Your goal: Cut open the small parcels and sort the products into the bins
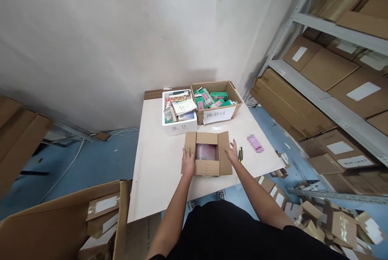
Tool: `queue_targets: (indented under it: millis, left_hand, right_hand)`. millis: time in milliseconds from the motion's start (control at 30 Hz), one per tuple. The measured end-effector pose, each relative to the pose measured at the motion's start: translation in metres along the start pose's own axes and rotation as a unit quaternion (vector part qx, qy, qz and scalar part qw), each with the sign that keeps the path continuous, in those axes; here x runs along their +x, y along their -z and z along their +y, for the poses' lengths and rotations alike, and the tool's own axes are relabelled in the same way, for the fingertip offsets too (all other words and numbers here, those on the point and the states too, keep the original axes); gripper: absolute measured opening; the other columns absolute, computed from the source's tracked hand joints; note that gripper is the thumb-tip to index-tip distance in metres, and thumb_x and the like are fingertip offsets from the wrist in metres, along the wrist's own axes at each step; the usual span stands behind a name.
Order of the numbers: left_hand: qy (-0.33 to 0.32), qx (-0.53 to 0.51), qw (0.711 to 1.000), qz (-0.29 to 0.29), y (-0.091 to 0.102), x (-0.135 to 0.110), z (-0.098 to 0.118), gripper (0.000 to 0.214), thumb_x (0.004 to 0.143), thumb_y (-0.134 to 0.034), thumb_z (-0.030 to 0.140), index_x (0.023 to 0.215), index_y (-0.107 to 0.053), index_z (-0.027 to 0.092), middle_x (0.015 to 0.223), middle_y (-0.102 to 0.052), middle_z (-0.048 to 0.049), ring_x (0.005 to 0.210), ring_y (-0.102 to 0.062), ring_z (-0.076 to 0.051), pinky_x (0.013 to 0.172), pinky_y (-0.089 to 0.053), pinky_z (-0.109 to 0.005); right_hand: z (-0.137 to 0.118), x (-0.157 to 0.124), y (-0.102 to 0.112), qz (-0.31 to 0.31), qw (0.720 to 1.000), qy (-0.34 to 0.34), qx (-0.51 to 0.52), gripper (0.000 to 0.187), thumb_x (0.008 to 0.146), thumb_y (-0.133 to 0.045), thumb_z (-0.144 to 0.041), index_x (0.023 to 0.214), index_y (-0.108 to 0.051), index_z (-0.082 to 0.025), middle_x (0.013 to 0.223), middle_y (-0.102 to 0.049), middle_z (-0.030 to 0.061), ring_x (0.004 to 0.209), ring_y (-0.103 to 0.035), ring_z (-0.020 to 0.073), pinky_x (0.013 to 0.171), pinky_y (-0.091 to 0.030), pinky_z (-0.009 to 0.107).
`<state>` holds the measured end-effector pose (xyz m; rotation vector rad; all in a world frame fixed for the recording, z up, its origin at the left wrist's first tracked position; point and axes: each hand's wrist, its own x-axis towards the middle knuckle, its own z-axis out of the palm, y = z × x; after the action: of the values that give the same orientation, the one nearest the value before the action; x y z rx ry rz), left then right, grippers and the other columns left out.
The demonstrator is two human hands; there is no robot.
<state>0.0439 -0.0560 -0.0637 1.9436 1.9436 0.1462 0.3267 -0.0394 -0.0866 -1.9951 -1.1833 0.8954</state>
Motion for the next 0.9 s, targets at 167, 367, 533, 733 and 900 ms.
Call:
queue_targets:
  millis: [167, 367, 533, 733, 900]
  left_hand:
    - [-0.137, 0.002, 0.984, -0.110, -0.006, 0.003, 0.026, 0.036, 0.089, -0.056, 0.026, 0.117, -0.079, 0.023, 0.161, -0.051, -0.0104, 0.163, -0.008, -0.040, 0.127, -0.007, -0.071]
    - [-0.180, -0.146, 0.946, -0.227, 0.016, 0.009, -0.009, 0.058, 0.101, -0.037, 0.063, 0.091, -0.084, 0.031, 0.157, -0.057, 0.0016, 0.164, -0.010, -0.031, 0.131, -0.009, -0.060]
    - [-0.247, -0.090, 0.933, -0.247, 0.005, 0.001, -0.032, 0.066, 0.063, -0.083, 0.071, 0.117, -0.081, 0.033, 0.168, -0.041, -0.0049, 0.164, 0.003, -0.036, 0.130, -0.003, -0.063]
    - [-0.245, -0.004, 0.962, -0.116, -0.028, -0.026, -0.032, 0.027, 0.073, -0.087, 0.048, 0.088, -0.084, 0.026, 0.162, -0.050, -0.0084, 0.164, -0.004, -0.036, 0.131, -0.002, -0.061]
    - [-0.211, -0.034, 0.975, -0.064, -0.028, -0.047, -0.059, 0.022, 0.083, -0.079, 0.043, 0.093, -0.085, 0.024, 0.153, -0.058, -0.0122, 0.163, -0.014, -0.037, 0.132, -0.006, -0.061]
  right_hand:
    - [-0.010, -0.004, 0.005, -0.027, 0.944, 0.188, -0.270, 0.056, 0.085, -0.054, -0.010, 0.137, -0.069, -0.025, 0.175, -0.023, 0.0050, 0.162, -0.013, 0.0305, 0.129, -0.019, 0.055]
    - [-0.013, 0.004, -0.007, -0.148, 0.884, 0.247, -0.369, 0.067, 0.086, -0.051, -0.002, 0.148, -0.061, -0.025, 0.171, -0.033, 0.0080, 0.163, -0.011, 0.0257, 0.130, -0.009, 0.057]
    - [-0.025, 0.030, -0.028, -0.145, 0.904, 0.178, -0.360, 0.091, 0.081, -0.062, -0.008, 0.164, -0.039, -0.034, 0.176, -0.016, 0.0053, 0.162, -0.012, 0.0367, 0.128, -0.018, 0.056]
    - [-0.055, 0.049, -0.061, -0.134, 0.912, 0.145, -0.358, 0.091, 0.085, -0.072, -0.029, 0.167, -0.032, -0.028, 0.177, -0.014, 0.0101, 0.160, -0.009, 0.0454, 0.126, -0.016, 0.061]
    - [-0.074, 0.046, -0.077, -0.074, 0.930, 0.165, -0.320, 0.081, 0.093, -0.067, -0.032, 0.165, -0.032, -0.021, 0.173, -0.024, 0.0141, 0.154, -0.031, 0.0359, 0.123, -0.030, 0.044]
